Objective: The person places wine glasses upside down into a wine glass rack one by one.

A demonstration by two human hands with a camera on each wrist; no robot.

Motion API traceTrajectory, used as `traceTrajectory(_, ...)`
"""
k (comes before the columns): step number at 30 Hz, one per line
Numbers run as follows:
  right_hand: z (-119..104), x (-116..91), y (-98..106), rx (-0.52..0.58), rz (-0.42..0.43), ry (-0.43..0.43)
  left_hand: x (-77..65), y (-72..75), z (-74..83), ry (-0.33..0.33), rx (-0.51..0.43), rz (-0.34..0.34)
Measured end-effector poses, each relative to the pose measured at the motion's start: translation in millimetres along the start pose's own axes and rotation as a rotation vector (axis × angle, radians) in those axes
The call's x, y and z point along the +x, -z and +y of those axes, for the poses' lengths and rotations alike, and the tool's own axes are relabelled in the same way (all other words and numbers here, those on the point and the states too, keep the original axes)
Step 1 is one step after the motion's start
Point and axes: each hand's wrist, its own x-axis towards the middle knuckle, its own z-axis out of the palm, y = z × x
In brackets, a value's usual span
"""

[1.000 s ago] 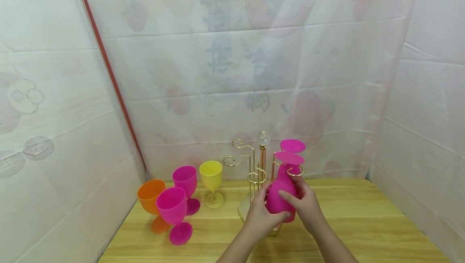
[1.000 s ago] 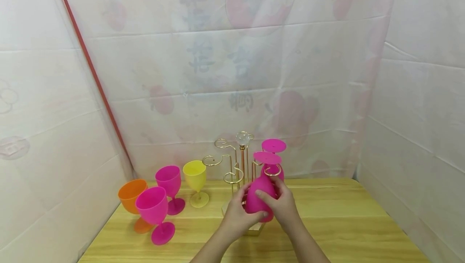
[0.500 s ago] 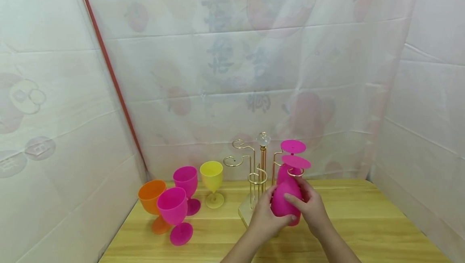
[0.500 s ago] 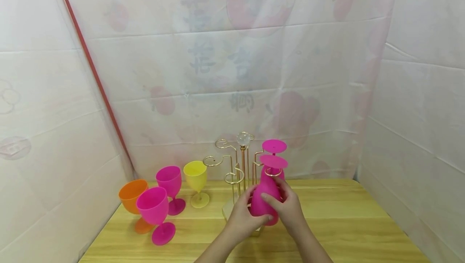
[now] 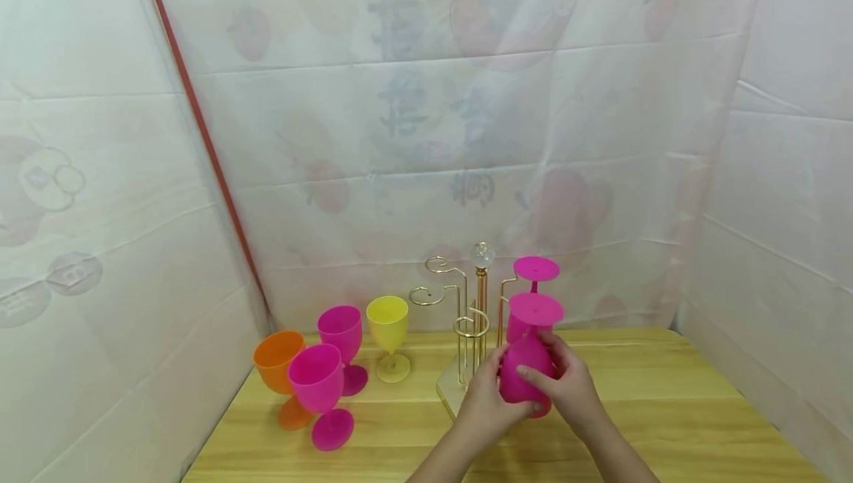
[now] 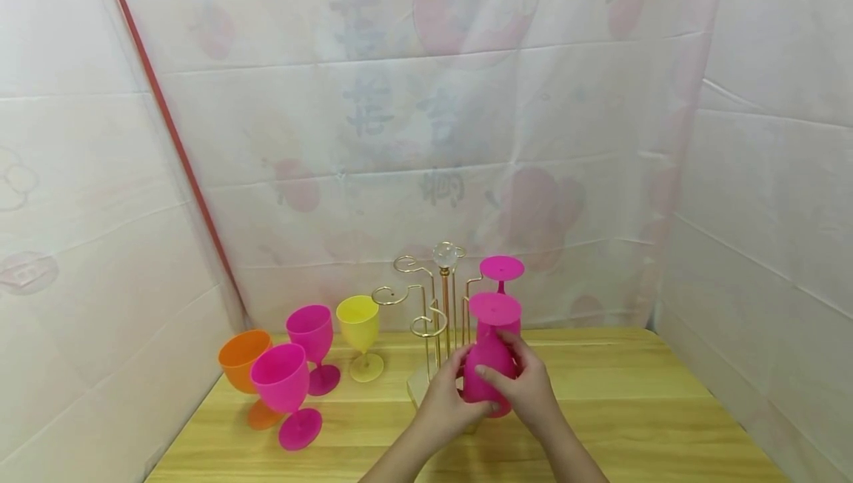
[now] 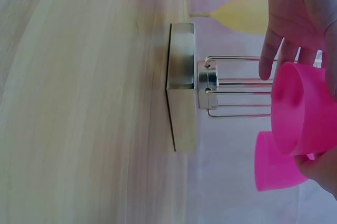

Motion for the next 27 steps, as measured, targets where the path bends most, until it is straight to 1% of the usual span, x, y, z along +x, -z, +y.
traceTrajectory(1, 0.6, 0.0, -0.1, -0.007, 0.005, 0.002, 0.1, 0.2, 0.0, -0.005, -0.001, -0.004)
traceTrajectory(8, 3.2, -1.1, 0.9, -0.059, 0.024, -0.011, 2.2, -1.2, -2.7, 0.020, -0.039, -0.039)
traceTrajectory(15, 2.9, -1.3, 2.4, -0.067, 0.029, -0.006, 2.7, -1.2, -5.8, 0.000, 0.027, -0.035)
traceTrajectory(22, 2.1, -2.6, 3.9, -0.090, 0.029, 0.013, 3.5, 0.2, -5.4, 0.010, -0.039, -0.040)
traceTrajectory(27, 2.8, -2.3, 3.8, -0.082, 0.034, 0.007, 3.5, 0.8, -6.0, -0.005, -0.047, -0.041)
